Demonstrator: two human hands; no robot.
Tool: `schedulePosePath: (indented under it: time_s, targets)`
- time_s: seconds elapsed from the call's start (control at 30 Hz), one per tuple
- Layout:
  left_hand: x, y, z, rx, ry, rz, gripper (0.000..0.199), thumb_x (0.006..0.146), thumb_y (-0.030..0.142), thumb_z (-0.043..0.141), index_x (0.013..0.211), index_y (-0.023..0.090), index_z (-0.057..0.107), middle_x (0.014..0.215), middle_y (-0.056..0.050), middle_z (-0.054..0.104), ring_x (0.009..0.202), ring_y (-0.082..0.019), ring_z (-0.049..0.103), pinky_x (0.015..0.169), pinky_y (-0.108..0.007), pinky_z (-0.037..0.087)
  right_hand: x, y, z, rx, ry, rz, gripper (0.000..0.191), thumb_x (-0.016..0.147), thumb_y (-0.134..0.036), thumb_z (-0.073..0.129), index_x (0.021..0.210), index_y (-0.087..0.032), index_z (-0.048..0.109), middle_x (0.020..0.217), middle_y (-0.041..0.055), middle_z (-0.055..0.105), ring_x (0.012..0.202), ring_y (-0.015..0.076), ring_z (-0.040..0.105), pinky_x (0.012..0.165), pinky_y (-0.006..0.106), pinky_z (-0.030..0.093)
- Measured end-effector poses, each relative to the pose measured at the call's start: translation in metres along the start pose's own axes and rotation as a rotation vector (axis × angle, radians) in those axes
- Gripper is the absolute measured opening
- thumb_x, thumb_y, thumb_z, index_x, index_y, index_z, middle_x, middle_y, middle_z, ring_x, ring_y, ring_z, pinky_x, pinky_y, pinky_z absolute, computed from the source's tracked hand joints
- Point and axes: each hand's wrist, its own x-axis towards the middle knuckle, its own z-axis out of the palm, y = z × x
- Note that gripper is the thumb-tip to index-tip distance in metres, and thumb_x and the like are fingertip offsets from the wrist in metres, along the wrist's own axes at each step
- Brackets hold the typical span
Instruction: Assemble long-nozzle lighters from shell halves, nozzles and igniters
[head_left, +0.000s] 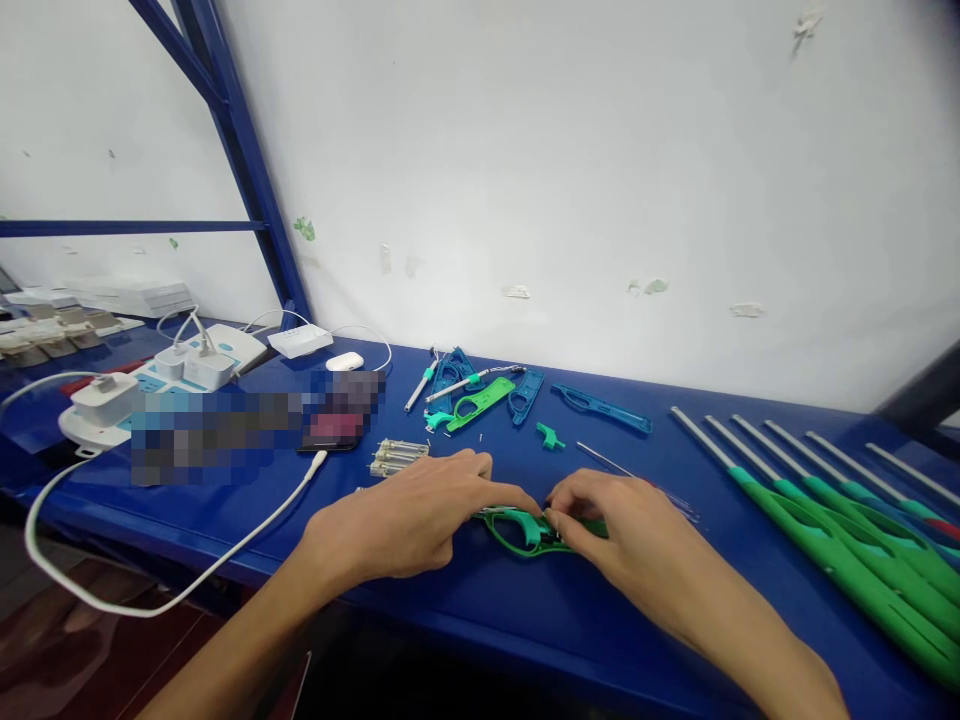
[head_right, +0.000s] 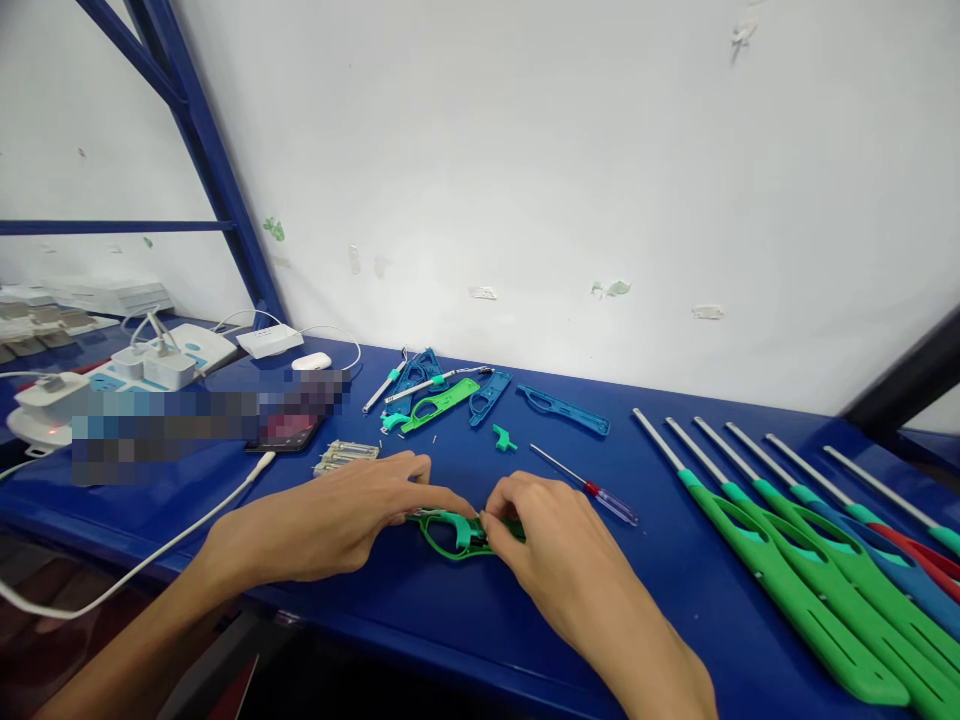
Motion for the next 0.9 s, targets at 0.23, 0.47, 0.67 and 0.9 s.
schedulePosePath:
  time_s: [0.23, 0.47, 0.67, 0.9]
  targets:
    - [0.0012, 0.0015, 0.0008, 0.003, -0.001, 0.014, 0.096, 0.073, -0.013, 0.041, 0.147, 0.047, 0.049, 0.112, -0.005, 0.056, 0.104, -0.023, 0.062, 0.093, -0.037, 0.050, -0.0002, -0.0003, -0.0014, 0.010, -0.012, 0.012, 0.021, 0.096, -0.027, 0.055, 0.084, -0.029, 0.072, 0.088, -0.0038, 0.075, 0.077, 0.0172, 0.067, 0.069, 0.031, 0.042]
    - [0.0012, 0.0007, 0.0024, 0.016, 0.006, 0.014, 0.097, 0.073, -0.013, 0.041, 0.148, 0.048, 0.047, 0.116, -0.006, 0.057, 0.108, -0.025, 0.062, 0.097, -0.043, 0.051, 0.0002, 0.0000, -0.0002, 0.030, -0.016, 0.027, 0.021, 0.097, -0.030, 0.053, 0.087, -0.030, 0.072, 0.090, -0.0041, 0.076, 0.082, 0.0180, 0.069, 0.072, 0.031, 0.044]
    - [0.0011, 0.0015, 0.0027, 0.026, 0.005, 0.011, 0.099, 0.072, -0.013, 0.041, 0.150, 0.048, 0.045, 0.116, -0.006, 0.057, 0.111, -0.027, 0.062, 0.096, -0.044, 0.053, -0.0009, 0.0035, 0.0009, 0.033, -0.016, 0.040, 0.022, 0.099, -0.035, 0.052, 0.087, -0.031, 0.071, 0.092, -0.0048, 0.076, 0.083, 0.0180, 0.069, 0.073, 0.030, 0.044]
    - [0.0015, 0.0013, 0.0035, 0.025, 0.007, 0.005, 0.102, 0.070, -0.014, 0.040, 0.150, 0.049, 0.045, 0.117, -0.006, 0.056, 0.114, -0.028, 0.061, 0.094, -0.045, 0.052, -0.0013, 0.0019, -0.0001, 0.030, -0.020, 0.027, 0.025, 0.102, -0.039, 0.050, 0.091, -0.031, 0.071, 0.093, -0.0045, 0.075, 0.082, 0.0166, 0.067, 0.072, 0.031, 0.044]
